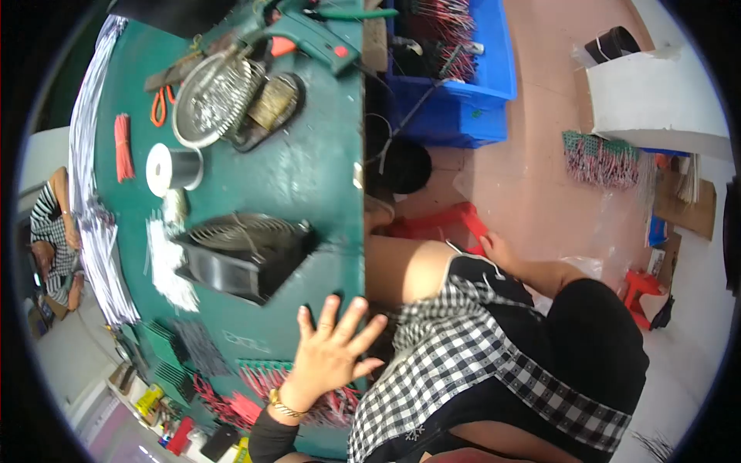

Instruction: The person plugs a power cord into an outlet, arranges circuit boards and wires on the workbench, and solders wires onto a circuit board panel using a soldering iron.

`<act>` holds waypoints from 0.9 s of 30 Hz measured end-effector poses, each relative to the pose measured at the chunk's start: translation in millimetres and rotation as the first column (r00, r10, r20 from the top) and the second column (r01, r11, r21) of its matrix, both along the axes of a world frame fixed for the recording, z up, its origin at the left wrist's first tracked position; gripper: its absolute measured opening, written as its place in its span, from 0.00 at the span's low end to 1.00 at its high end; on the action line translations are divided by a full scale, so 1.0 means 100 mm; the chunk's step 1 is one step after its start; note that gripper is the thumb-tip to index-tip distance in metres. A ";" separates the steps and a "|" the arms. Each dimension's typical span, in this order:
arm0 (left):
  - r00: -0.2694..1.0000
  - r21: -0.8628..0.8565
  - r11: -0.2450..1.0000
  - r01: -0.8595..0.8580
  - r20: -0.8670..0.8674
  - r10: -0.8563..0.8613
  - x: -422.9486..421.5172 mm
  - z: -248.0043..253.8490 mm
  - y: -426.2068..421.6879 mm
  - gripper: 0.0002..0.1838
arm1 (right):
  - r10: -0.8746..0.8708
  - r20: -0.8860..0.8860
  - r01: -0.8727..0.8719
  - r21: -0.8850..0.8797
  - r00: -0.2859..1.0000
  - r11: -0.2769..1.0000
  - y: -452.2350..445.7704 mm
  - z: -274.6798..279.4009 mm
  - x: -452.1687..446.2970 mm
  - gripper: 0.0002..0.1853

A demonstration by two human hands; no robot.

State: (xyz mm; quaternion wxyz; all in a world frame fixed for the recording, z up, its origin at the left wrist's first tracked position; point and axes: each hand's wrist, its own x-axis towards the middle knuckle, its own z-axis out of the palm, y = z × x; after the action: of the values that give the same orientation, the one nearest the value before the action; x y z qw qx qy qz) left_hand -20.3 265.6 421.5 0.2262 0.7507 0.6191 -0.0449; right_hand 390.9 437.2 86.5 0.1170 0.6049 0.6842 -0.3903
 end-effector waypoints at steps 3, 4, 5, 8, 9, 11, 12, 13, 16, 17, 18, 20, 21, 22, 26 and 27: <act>0.999 -0.004 0.999 0.041 0.010 -0.040 0.10 -0.07 -0.04 0.36 | 0.039 0.035 -0.042 0.107 0.999 0.993 -0.02 0.20 0.01 0.17; 0.998 0.010 0.998 0.070 0.000 -0.070 0.12 -0.07 -0.01 0.36 | 0.073 0.089 -0.086 0.157 0.993 0.984 -0.04 0.18 0.09 0.15; 0.997 0.045 0.997 0.070 -0.010 -0.070 0.14 -0.07 0.02 0.31 | 0.089 0.142 -0.127 0.283 0.986 0.951 -0.08 0.20 0.09 0.11; 0.993 0.037 0.996 0.085 0.080 -0.087 0.20 -0.06 0.25 0.26 | 0.044 0.173 -0.090 0.268 0.984 0.959 -0.04 0.22 0.19 0.09; 0.992 0.081 0.994 0.074 0.093 -0.082 0.20 -0.05 0.32 0.23 | 0.035 0.183 -0.082 0.251 0.983 0.964 -0.06 0.28 0.19 0.09; 0.985 0.135 0.979 0.151 0.058 -0.160 0.12 -0.09 0.45 0.24 | 0.042 0.195 -0.088 0.235 0.980 0.968 0.03 0.37 0.12 0.09; 0.979 0.158 0.969 0.190 0.040 -0.199 0.08 -0.10 0.49 0.25 | 0.066 0.204 -0.108 0.202 0.977 0.973 0.05 0.42 0.07 0.10; 0.974 0.159 0.963 0.218 0.028 -0.225 0.05 -0.10 0.56 0.27 | 0.091 0.212 -0.128 0.172 0.973 0.977 0.07 0.46 0.00 0.10; 0.971 0.177 0.956 0.234 0.003 -0.238 0.06 -0.04 0.71 0.21 | 0.336 0.223 -0.365 0.104 0.915 0.925 0.06 0.41 0.00 0.11; 0.970 0.196 0.952 0.234 0.013 -0.241 0.09 -0.04 0.78 0.16 | 0.435 0.215 -0.461 0.092 0.875 0.883 0.10 0.31 -0.01 0.12; 0.968 0.224 0.947 0.231 0.041 -0.246 0.12 -0.03 0.86 0.11 | 0.540 0.126 -0.548 0.038 0.832 0.836 0.25 0.17 -0.05 0.12; 0.928 0.262 0.909 0.325 0.094 -0.360 0.12 -0.02 0.93 0.07 | 0.697 -0.075 -0.701 -0.085 0.713 0.708 0.46 -0.09 -0.11 0.13; 0.931 0.275 0.909 0.312 0.101 -0.351 0.14 -0.02 0.93 0.05 | 0.732 -0.152 -0.746 -0.063 0.664 0.663 0.54 -0.31 -0.22 0.13; 0.922 0.257 0.906 0.335 0.109 -0.372 0.04 0.06 0.93 0.06 | 0.816 -0.257 -0.849 -0.039 0.517 0.526 0.58 -0.67 -0.38 0.14; 0.908 0.163 0.899 0.407 0.039 -0.418 0.03 0.10 1.00 0.06 | 0.988 -0.045 -0.978 0.146 0.144 0.150 0.63 -1.73 -1.03 0.18; 0.896 0.143 0.887 0.439 0.009 -0.445 0.02 0.13 1.01 0.05 | 0.964 -0.054 -0.962 0.069 0.261 0.264 0.54 -2.04 -1.12 0.19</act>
State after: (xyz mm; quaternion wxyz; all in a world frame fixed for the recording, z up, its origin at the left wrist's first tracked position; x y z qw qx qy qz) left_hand -17.9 366.3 434.2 0.1706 0.8863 0.4289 -0.0369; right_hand 278.5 491.1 -117.7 0.2939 0.0502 0.9193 -0.2570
